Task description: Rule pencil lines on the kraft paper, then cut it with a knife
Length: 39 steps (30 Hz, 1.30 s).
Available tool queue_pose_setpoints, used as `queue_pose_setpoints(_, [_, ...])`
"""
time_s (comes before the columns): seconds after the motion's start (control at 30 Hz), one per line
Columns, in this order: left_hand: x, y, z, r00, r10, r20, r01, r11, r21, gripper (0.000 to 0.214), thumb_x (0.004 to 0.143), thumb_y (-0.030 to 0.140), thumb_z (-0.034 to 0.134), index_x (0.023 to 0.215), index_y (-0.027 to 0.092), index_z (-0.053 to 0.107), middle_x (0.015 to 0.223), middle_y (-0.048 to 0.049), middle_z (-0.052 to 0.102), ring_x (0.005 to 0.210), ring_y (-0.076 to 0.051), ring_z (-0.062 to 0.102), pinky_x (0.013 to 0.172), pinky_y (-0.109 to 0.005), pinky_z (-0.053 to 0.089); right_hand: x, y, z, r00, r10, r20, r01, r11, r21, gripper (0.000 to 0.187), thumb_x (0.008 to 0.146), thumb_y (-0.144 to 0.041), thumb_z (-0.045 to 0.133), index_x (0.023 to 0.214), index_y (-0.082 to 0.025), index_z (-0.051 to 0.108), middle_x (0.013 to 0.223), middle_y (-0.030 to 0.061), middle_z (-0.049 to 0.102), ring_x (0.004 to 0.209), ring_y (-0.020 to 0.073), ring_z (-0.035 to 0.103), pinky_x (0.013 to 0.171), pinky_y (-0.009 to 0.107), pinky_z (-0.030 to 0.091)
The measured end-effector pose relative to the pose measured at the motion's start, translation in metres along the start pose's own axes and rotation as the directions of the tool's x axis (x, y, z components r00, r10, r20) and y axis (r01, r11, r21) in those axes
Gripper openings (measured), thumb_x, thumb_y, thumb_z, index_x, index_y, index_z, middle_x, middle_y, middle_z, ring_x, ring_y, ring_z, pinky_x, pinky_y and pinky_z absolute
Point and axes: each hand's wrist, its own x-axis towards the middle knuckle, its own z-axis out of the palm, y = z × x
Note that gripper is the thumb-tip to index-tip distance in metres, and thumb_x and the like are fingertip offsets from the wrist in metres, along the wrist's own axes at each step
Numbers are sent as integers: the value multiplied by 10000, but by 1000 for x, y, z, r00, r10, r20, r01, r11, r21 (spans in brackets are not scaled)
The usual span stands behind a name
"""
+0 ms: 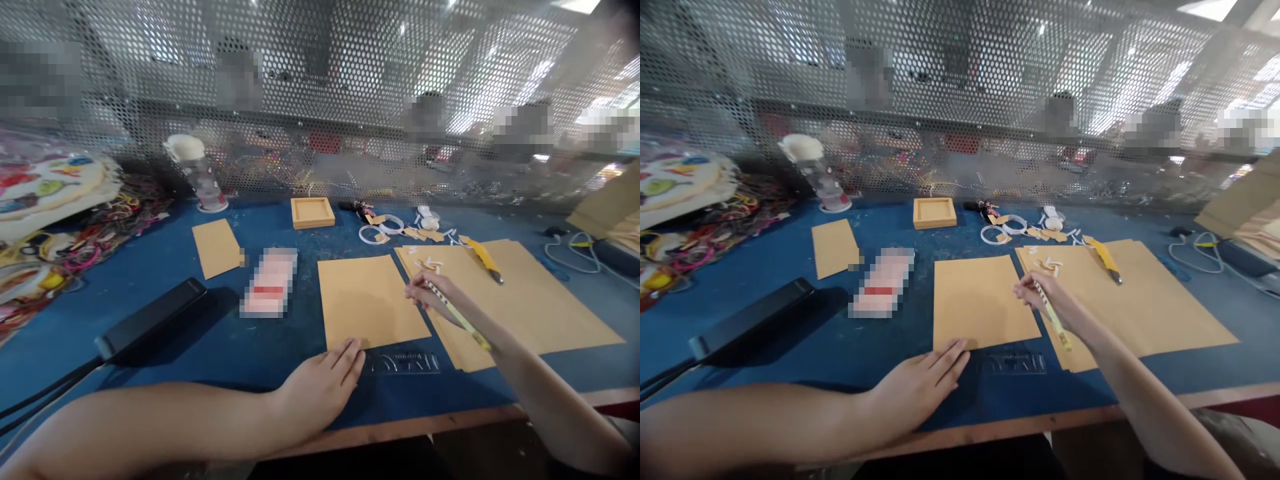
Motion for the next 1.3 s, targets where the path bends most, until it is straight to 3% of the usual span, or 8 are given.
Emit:
queue_pose_setpoints(0.1, [0, -2, 3, 998, 67, 4, -67, 997, 46, 406, 947, 105, 414, 1331, 5, 503, 1359, -232, 524, 1247, -278, 538, 939, -332, 480, 3, 19, -12, 999, 24, -22, -25, 999, -47, 385, 677, -514, 756, 717, -193, 549, 634, -11, 554, 572, 148, 522, 542, 293, 423])
queue_pose_setpoints(0.27, [3, -4, -1, 986, 168, -24, -163, 977, 136, 384, 931, 105, 421, 1271, -6, 564, 1271, -230, 596, 1159, -285, 607, 896, -355, 507, 11, 31, -11, 988, 145, 56, -153, 973, 173, 424, 638, -502, 773, 743, -207, 487, 727, 0, 552, 662, 168, 551, 590, 316, 462])
queue_pose_setpoints(0.4, [5, -5, -4, 981, 191, -45, -183, 974, 131, 378, 914, 113, 457, 1249, -9, 582, 1239, -236, 615, 1133, -282, 624, 903, -361, 500, 16, 45, -3, 994, 101, 33, -106, 968, 228, 387, 655, -423, 767, 727, -215, 448, 768, 4, 550, 671, 156, 531, 583, 293, 434])
queue_pose_setpoints(0.67, [2, -9, -2, 981, 187, -45, -180, 975, 129, 334, 921, 135, 471, 1192, 15, 626, 1221, -198, 640, 1117, -245, 636, 890, -320, 506, 18, 73, 4, 998, -40, 53, 40, 999, 11, 271, 694, -280, 665, 710, -220, 401, 619, -78, 369, 565, 114, 347, 545, 256, 292])
queue_pose_setpoints(0.93, [4, -13, -13, 953, 297, -57, -282, 941, 188, 327, 945, 189, 477, 1186, 33, 635, 1150, -194, 677, 1047, -268, 666, 879, -351, 523, 20, 77, 4, 995, -74, 63, 79, 994, -79, 254, 706, -292, 633, 712, -220, 389, 639, -73, 348, 590, 121, 329, 569, 257, 279])
queue_pose_setpoints(1.13, [17, -45, -26, 928, 338, -158, -332, 941, 67, 250, 950, 86, 457, 1066, 55, 677, 1035, -177, 717, 961, -238, 695, 922, -374, 519, 17, 69, 0, 993, -81, 83, 90, 989, -118, 254, 729, -323, 620, 706, -220, 388, 642, -68, 359, 595, 125, 345, 574, 260, 293])
queue_pose_setpoints(1.27, [26, -76, -27, 955, 248, -165, -257, 966, -35, 319, 985, 84, 378, 1131, 125, 659, 1274, -90, 632, 1312, -200, 474, 1156, -406, 307, 12, 57, -10, 991, -102, 86, 114, 983, -145, 259, 710, -320, 615, 668, -222, 379, 624, -64, 359, 580, 125, 341, 566, 263, 290])
queue_pose_setpoints(1.3, [27, -83, -23, 979, 151, -139, -174, 970, -171, 342, 975, 75, 374, 1181, 142, 638, 1333, -63, 593, 1373, -183, 386, 1186, -404, 245, 11, 55, -13, 991, -103, 84, 115, 982, -149, 270, 705, -318, 616, 659, -224, 368, 618, -64, 355, 574, 123, 334, 562, 262, 284])
